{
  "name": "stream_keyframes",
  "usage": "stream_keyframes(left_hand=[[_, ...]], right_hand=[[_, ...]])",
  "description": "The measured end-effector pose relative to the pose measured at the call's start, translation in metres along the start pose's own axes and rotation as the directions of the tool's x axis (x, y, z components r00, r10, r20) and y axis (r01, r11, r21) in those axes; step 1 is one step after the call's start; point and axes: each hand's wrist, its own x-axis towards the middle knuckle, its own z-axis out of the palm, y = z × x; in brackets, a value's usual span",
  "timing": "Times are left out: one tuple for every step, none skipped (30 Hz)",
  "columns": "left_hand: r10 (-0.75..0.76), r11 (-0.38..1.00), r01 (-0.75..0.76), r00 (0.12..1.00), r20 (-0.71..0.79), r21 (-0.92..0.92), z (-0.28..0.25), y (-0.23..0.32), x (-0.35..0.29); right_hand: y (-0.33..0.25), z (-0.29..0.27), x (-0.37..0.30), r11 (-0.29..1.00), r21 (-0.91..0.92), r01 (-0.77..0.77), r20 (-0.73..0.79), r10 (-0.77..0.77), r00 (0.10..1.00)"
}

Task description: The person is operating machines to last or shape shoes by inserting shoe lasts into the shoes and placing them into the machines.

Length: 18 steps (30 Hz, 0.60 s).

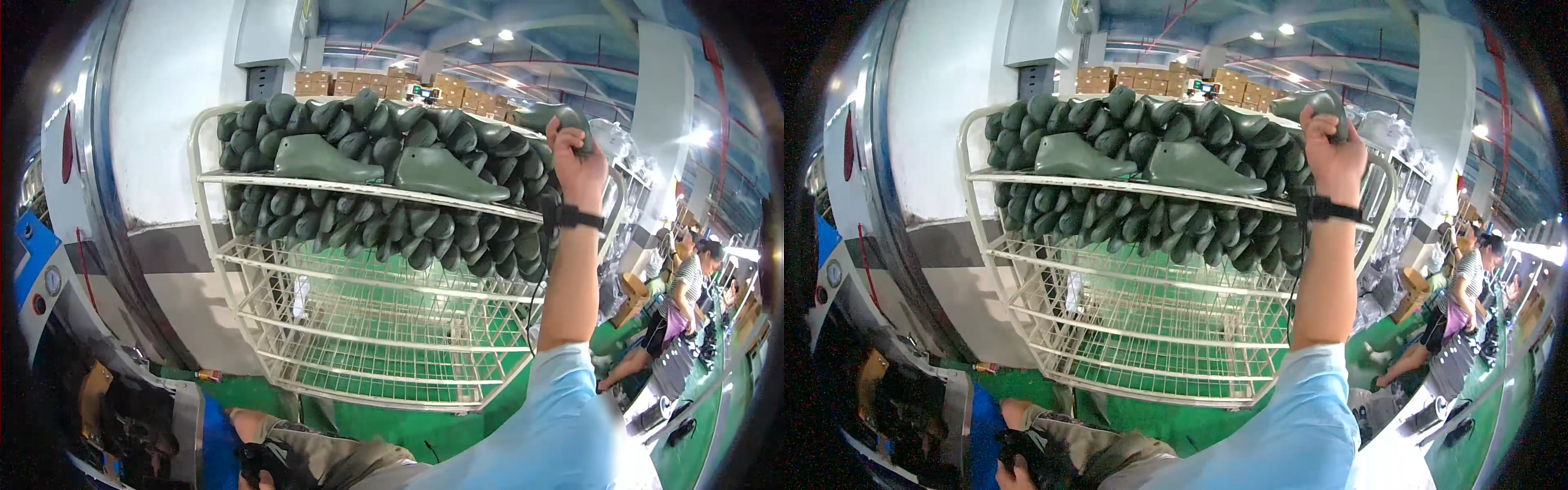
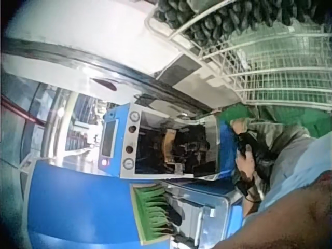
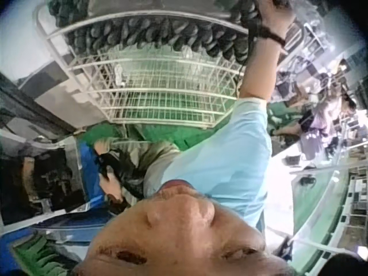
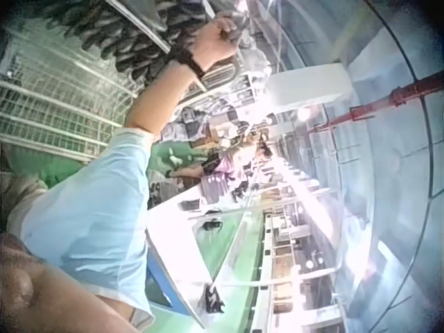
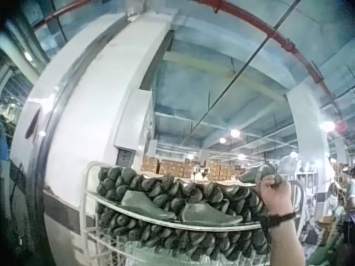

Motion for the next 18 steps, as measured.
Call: stream_keyframes(left_hand=[[0.03, 0.999, -0.03, 1.0, 0.0, 0.026, 0.001, -0.003, 0.001], [0.029, 0.999, -0.029, 1.0, -0.001, 0.024, 0.003, -0.006, 0.003], [0.078, 0.995, -0.079, 0.997, 0.012, 0.054, 0.004, -0.01, 0.005], [0.127, 0.988, -0.129, 0.991, 0.03, 0.082, 0.006, -0.012, 0.006], [0.116, 0.989, -0.118, 0.993, 0.026, 0.085, 0.004, -0.01, 0.005], [0.071, 0.993, -0.079, 0.994, 0.082, 0.089, 0.003, -0.006, 0.006], [0.027, 0.995, -0.04, 0.99, 0.137, 0.093, 0.003, -0.004, 0.006], [0.02, 0.995, -0.032, 0.991, 0.135, 0.09, 0.005, -0.005, 0.005], [0.148, 0.987, -0.15, 0.988, 0.049, 0.056, 0.008, -0.007, 0.003], [0.265, 0.964, -0.263, 0.963, -0.044, 0.047, 0.011, -0.007, 0.001], [0.256, 0.966, -0.253, 0.966, -0.043, 0.051, 0.012, -0.01, 0.001], [0.149, 0.987, -0.149, 0.989, 0.014, 0.059, 0.011, -0.015, 0.002], [0.041, 0.996, -0.046, 0.996, 0.077, 0.07, 0.01, -0.014, 0.001], [0.031, 0.997, -0.037, 0.996, 0.084, 0.074, 0.012, -0.012, 0.0], [0.157, 0.986, -0.156, 0.987, -0.013, 0.065, 0.014, -0.007, -0.001], [0.283, 0.959, -0.278, 0.953, -0.107, 0.063, 0.017, -0.003, 0.0], [0.28, 0.959, -0.276, 0.955, -0.095, 0.057, 0.02, -0.006, 0.003], [0.231, 0.972, -0.229, 0.973, -0.028, 0.057, 0.021, -0.012, 0.008]], right_hand=[[-0.01, -0.005, 0.022, 0.999, -0.029, 0.037, -0.025, -0.038, 0.999], [-0.019, -0.01, 0.042, 0.995, -0.061, 0.074, -0.049, -0.077, 0.996], [-0.032, -0.019, 0.063, 0.996, -0.062, 0.069, -0.052, -0.072, 0.996], [-0.046, -0.025, 0.082, 0.987, -0.155, -0.038, -0.176, 0.01, 0.984], [-0.044, -0.031, 0.092, 0.962, -0.223, -0.159, -0.307, 0.086, 0.948], [-0.045, -0.033, 0.1, 0.882, -0.472, -0.011, -0.432, -0.22, 0.875], [-0.053, -0.032, 0.102, 0.883, -0.469, -0.021, -0.439, -0.212, 0.873], [-0.064, -0.023, 0.102, 0.698, -0.692, -0.187, -0.455, -0.22, 0.863], [-0.071, -0.017, 0.104, 0.435, -0.835, -0.337, -0.466, -0.234, 0.853], [-0.062, -0.02, 0.099, 0.282, -0.895, -0.345, -0.421, -0.278, 0.864], [-0.06, -0.018, 0.096, 0.283, -0.891, -0.355, -0.43, -0.272, 0.861], [-0.057, -0.017, 0.094, 0.152, -0.898, -0.413, -0.44, -0.292, 0.849], [-0.056, -0.018, 0.093, 0.014, -0.885, -0.465, -0.445, -0.319, 0.837], [-0.054, -0.023, 0.092, 0.011, -0.88, -0.475, -0.454, -0.318, 0.832], [-0.051, -0.03, 0.092, -0.054, -0.882, -0.467, -0.429, -0.315, 0.846], [-0.051, -0.034, 0.092, -0.121, -0.883, -0.454, -0.4, -0.315, 0.861], [-0.055, -0.038, 0.092, -0.191, -0.879, -0.438, -0.368, -0.314, 0.875], [-0.067, -0.042, 0.099, -0.317, -0.865, -0.39, -0.308, -0.278, 0.91]])
